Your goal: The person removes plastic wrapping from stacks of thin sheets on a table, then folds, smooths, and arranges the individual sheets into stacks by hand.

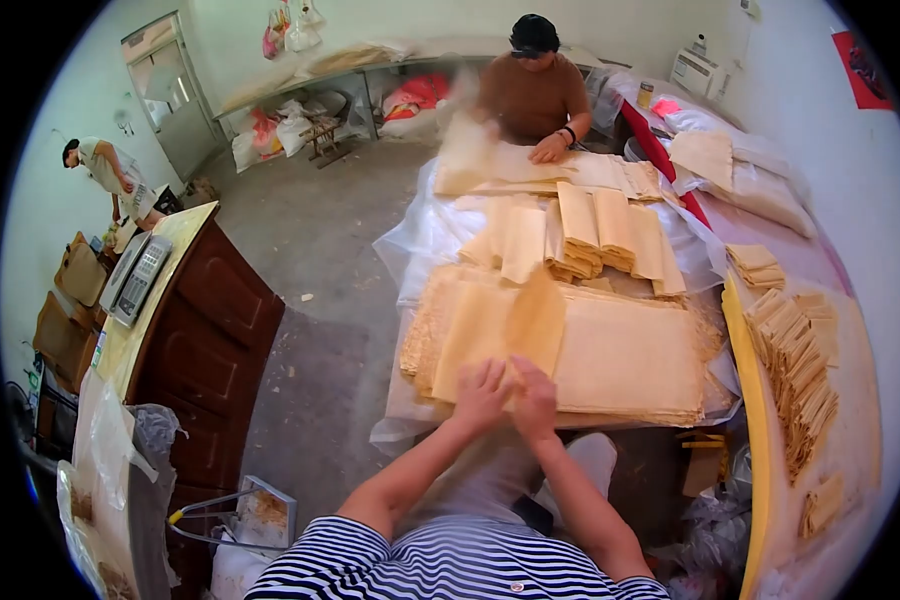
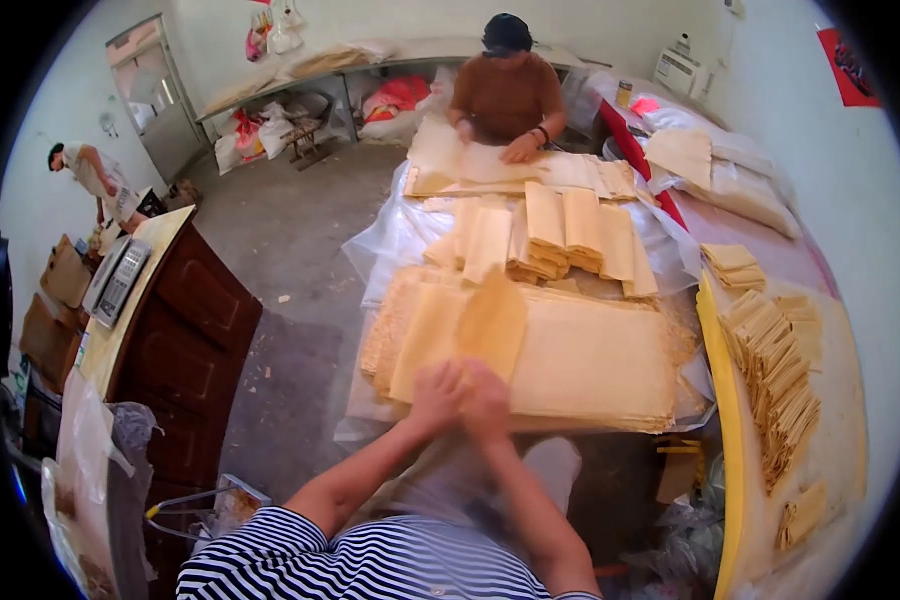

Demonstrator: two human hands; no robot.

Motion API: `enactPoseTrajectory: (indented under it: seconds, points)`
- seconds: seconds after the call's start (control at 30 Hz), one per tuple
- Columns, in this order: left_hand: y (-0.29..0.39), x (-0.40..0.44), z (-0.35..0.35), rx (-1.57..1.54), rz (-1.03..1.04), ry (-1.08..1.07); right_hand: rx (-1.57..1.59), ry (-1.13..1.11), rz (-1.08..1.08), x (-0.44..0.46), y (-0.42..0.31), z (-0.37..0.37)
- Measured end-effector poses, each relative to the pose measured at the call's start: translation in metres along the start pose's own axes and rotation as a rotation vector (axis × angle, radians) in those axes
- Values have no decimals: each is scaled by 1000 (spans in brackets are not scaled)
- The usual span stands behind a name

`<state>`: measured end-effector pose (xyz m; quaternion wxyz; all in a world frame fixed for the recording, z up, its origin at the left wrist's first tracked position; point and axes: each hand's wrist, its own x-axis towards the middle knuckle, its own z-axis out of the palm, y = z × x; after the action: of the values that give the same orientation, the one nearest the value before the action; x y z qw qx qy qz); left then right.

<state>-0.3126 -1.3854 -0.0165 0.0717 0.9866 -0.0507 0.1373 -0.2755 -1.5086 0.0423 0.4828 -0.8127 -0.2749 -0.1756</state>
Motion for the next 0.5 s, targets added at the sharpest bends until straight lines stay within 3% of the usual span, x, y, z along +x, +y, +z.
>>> enactPoseTrajectory:
  seconds: [0.03,0.1,0.13,0.23,0.3,0.33,0.5]
  points:
    - [-4,-1,-8,7,-1,1,7,2,-3,0,-3,16]
    - [-6,-1,-48,-172,-152,-331,-85,-251,-36,-4,-2,45]
    - [-14,-6,-37,-164,-159,-326,-76,-251,-44,-7,-2,52]
    - [-36,-20,-19,-40,-36,-123,-170,-284,52,-18,-3,66]
    - [-39,-19,-64,-449,-167,-34,-151,-301,53,-22,11,69]
    - [-62,-28,-23,-376,-126,187,-183,-311,-17,-24,13,65]
    - [-100,-7,-6,-454,-408,99,-436,-388,-122,-29,6,65]
